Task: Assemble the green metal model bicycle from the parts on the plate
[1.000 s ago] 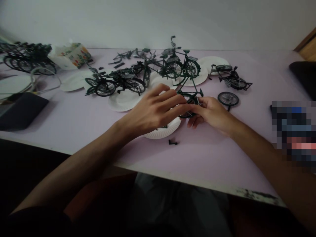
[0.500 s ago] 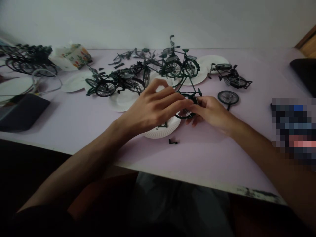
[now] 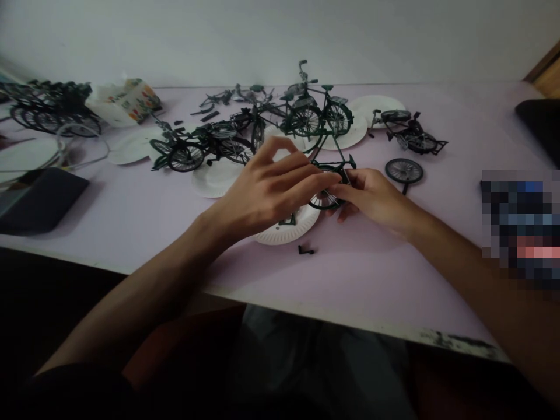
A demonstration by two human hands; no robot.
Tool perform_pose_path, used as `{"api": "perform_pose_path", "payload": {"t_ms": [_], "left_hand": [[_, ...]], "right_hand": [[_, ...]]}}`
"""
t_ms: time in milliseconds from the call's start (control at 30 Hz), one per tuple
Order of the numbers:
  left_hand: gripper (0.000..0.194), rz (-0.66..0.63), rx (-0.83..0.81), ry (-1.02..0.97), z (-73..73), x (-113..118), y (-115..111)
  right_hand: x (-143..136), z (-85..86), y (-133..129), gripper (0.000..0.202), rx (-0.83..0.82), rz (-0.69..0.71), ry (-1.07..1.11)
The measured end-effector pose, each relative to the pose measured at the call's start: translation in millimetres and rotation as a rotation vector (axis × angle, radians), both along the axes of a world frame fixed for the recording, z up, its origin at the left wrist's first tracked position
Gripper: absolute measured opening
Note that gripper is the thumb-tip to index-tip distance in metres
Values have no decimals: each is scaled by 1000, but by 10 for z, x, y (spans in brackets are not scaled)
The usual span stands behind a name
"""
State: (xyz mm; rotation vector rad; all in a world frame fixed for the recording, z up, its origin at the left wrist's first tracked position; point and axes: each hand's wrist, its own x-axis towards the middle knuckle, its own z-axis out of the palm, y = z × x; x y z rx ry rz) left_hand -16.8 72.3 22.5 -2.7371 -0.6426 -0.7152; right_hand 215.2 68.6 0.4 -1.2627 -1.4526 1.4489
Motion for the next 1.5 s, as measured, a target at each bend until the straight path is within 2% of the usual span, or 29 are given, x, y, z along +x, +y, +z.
{"api": "perform_pose_path", "payload": {"t_ms": [233, 400, 667, 967, 1133, 1367, 1500], "left_hand": [[34, 11, -111, -17, 49, -1, -5], [37, -26, -92, 21, 38, -12, 0], [36, -35, -109, -2, 36, -17, 12], [35, -14, -88, 18, 38, -31, 23], [34, -14, -87, 7, 35, -42, 48], [25, 105, -38, -58, 137, -166, 125], [25, 141, -75, 17, 180, -242, 164]], "right_hand": [[0, 28, 4, 27, 3, 37, 2], [1, 44, -1, 21, 48, 50, -86], [4, 30, -2, 27, 65, 63, -75], [-1, 64, -26, 39, 31, 67, 43], [-24, 81, -39, 45, 32, 54, 6], [2, 22, -3, 34, 49, -12, -34], [41, -7, 34, 35, 59, -71, -75]]}}
